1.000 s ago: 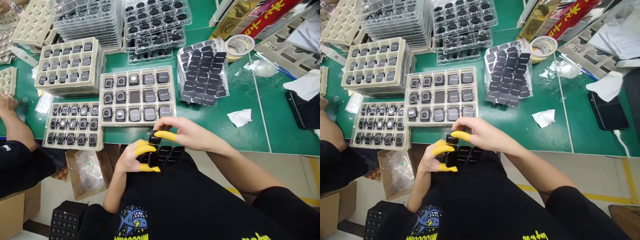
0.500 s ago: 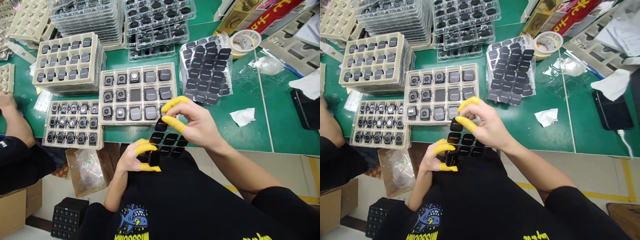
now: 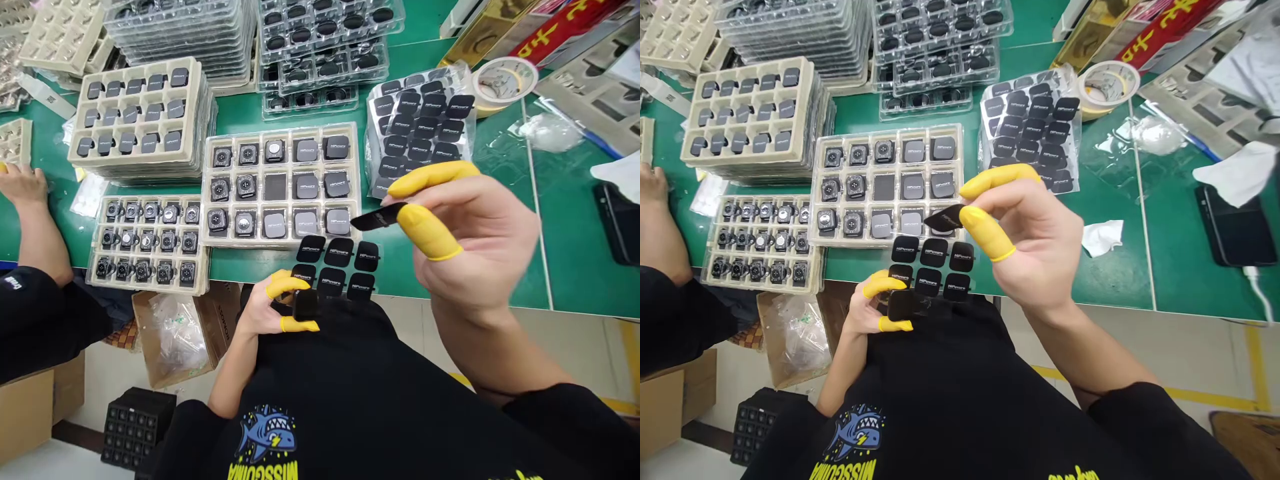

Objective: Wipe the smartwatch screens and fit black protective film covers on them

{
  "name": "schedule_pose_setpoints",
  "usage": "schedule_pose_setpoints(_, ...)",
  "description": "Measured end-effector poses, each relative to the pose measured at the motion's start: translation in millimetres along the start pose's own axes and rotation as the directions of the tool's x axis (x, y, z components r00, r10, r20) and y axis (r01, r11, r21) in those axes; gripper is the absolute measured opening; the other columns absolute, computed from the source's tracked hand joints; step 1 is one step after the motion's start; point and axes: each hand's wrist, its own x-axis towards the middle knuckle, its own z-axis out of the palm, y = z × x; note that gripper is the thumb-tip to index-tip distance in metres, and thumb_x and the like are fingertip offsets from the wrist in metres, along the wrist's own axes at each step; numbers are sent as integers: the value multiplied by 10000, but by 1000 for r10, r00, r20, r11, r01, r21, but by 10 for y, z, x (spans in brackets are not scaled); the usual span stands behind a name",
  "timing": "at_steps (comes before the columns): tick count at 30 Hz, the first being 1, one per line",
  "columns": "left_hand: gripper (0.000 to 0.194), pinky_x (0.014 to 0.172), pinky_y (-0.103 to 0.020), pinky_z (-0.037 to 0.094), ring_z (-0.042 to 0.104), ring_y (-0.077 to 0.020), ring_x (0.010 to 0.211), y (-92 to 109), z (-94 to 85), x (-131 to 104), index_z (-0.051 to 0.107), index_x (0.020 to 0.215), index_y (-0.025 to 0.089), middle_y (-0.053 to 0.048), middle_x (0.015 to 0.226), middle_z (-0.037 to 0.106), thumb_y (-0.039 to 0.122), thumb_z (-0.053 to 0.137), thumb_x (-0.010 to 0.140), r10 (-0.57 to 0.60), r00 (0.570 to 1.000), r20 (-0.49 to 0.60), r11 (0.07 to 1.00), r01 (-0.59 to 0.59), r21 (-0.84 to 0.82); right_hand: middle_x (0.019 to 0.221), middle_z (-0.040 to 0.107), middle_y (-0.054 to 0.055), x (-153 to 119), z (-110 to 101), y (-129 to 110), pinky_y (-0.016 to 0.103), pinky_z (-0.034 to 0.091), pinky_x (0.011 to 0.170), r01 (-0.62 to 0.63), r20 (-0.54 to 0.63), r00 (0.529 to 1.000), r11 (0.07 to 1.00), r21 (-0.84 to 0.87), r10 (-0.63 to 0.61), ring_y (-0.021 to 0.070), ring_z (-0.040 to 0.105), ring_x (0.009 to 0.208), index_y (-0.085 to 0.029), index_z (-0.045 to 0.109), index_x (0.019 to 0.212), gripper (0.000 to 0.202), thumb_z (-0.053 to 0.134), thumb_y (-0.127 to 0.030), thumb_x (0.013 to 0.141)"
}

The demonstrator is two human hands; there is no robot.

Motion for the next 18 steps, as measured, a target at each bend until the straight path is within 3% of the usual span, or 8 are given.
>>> schedule_pose_setpoints(3, 710, 720, -301, 656, 780, -201, 844, -70, 6, -18, 825, 1253, 220, -78, 1011, 829, 629, 1037, 712, -22, 995, -100, 1000, 20, -15, 1061, 779, 56, -42, -44, -205, 483, 609, 914, -104, 176, 980, 992, 70, 90, 277, 726, 1021, -329, 829, 983, 51, 856, -358, 1016)
schedule_pose_setpoints(6, 774, 850, -330, 680, 817, -232, 960, -147, 24, -20, 825, 1293, 244, -81, 1089, 843, 576, 1090, 646, 7, 987, -158, 999, -13, -39, 1042, 770, 65, -100, -24, -345, 428, 612, 824, -241, 432, 878, 970, 29, 205, 271, 724, 1016, -302, 812, 967, 73, 830, -329, 1032)
schedule_pose_setpoints(8, 799, 889, -336, 682, 823, -232, 988, -188, 35, -15, 823, 1317, 265, -71, 1124, 845, 558, 1103, 629, 19, 984, -175, 998, -29, -55, 1064, 775, 65, -142, 18, -371, 392, 592, 774, -278, 540, 806, 960, -13, 241, 245, 711, 971, -283, 788, 954, 88, 816, -297, 1036)
schedule_pose_setpoints(11, 789, 888, -333, 679, 824, -225, 988, -222, 46, -13, 819, 1340, 290, -58, 1132, 842, 574, 1086, 654, -13, 980, -199, 996, -5, -87, 1058, 778, 55, -200, 90, -349, 356, 568, 751, -283, 599, 760, 958, -41, 250, 217, 687, 941, -271, 754, 947, 105, 793, -277, 1045)
schedule_pose_setpoints(18, 737, 833, -336, 664, 808, -217, 929, -234, 54, -38, 822, 1350, 299, -46, 1060, 826, 698, 981, 751, -41, 976, -212, 994, 19, -107, 1044, 770, 61, -225, 201, -250, 344, 544, 720, -266, 642, 721, 960, -92, 261, 209, 657, 891, -261, 717, 914, 143, 740, -258, 1055)
